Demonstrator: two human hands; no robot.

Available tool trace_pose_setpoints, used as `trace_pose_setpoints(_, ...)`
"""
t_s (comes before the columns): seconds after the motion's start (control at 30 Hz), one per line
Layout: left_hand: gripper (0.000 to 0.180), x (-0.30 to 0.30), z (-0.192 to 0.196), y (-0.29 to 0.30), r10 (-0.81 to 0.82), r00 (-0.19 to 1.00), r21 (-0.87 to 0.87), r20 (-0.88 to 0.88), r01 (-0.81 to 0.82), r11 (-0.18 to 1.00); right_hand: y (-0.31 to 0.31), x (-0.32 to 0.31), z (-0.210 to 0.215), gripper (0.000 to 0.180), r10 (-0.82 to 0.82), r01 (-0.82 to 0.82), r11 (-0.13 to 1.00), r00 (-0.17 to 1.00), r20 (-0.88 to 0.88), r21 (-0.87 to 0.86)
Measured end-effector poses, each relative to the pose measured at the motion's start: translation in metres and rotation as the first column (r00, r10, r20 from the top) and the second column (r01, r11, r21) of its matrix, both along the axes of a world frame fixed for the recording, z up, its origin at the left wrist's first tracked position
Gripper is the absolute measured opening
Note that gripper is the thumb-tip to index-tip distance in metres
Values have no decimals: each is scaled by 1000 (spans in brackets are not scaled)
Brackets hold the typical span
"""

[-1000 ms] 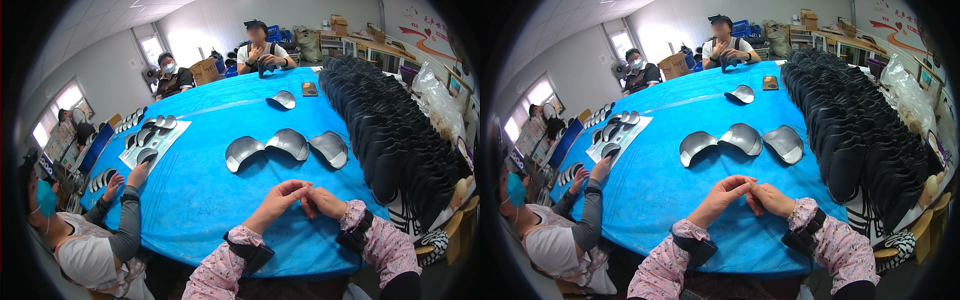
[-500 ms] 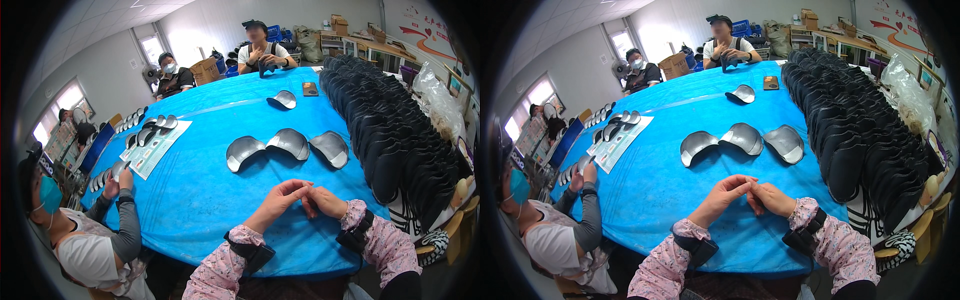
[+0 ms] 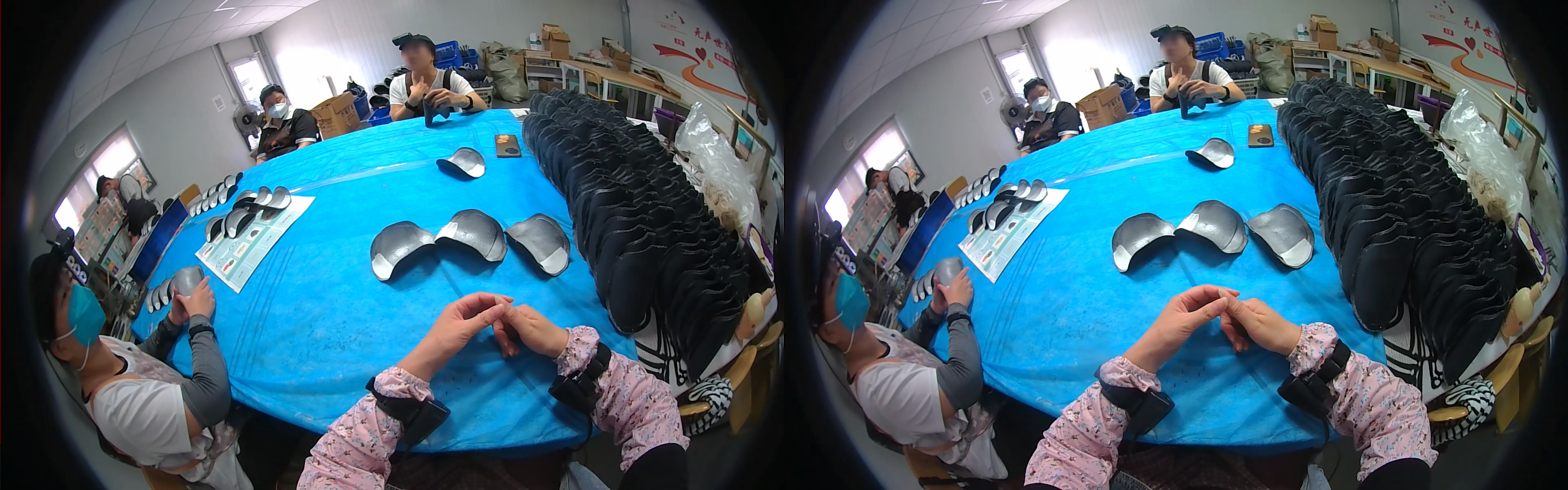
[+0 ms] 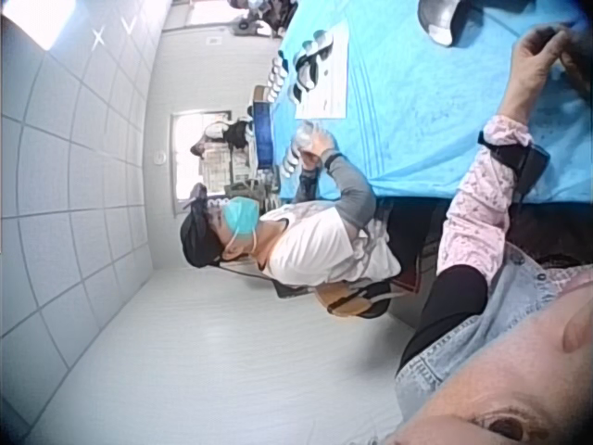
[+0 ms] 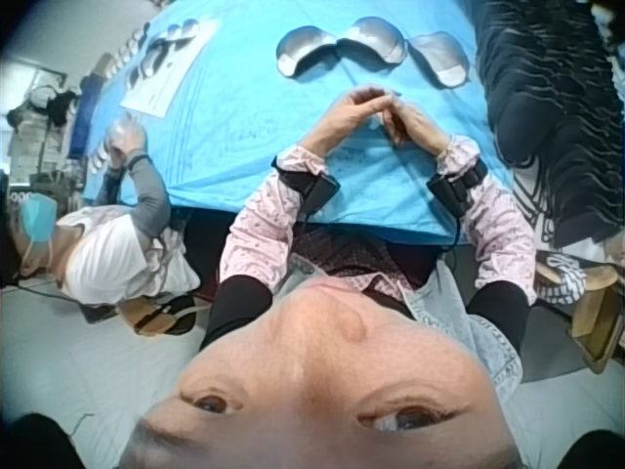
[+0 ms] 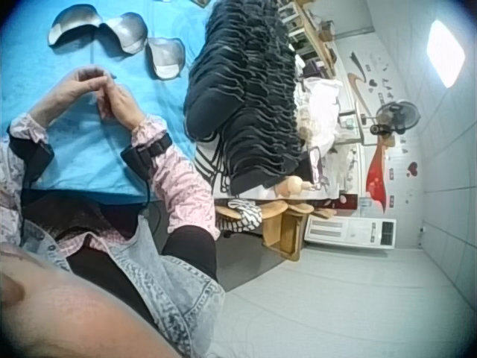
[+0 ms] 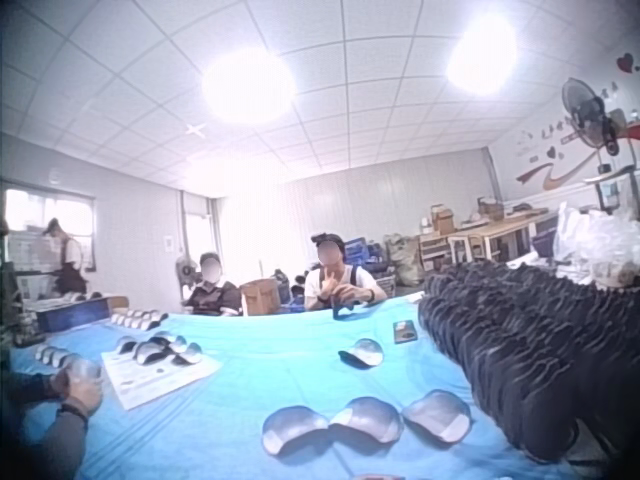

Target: The person is inspecting and sorting black shoe heel components at a production table.

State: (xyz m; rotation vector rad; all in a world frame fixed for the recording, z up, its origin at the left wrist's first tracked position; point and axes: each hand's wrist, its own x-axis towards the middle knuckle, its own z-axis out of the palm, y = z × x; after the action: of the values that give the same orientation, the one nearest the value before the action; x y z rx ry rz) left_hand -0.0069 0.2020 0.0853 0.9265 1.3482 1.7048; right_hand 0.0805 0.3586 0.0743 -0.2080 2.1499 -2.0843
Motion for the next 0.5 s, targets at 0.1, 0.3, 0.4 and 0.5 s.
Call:
trace_pose_setpoints(0.1,24,0,0,0,1,1000,4,0,-1,1000,0,0,0,59,2,-2,1000,1000,-2,2)
trace_pose_setpoints(0.3,24,0,0,0,-2,1000,-2,11,2,1000,1,0,-1,58,1,-1,1000,1000,0,0)
trace_pose_setpoints(0.4,24,0,0,0,-7,1000,-2,15,7,1000,1,0,-2,58,3,-3,1000,1000,-3,-2)
trace_pose_setpoints(0.5,25,0,1,0,-11,1000,2,10,11,1000,2,-1,-4,57,6,-6,1000,1000,-9,-2)
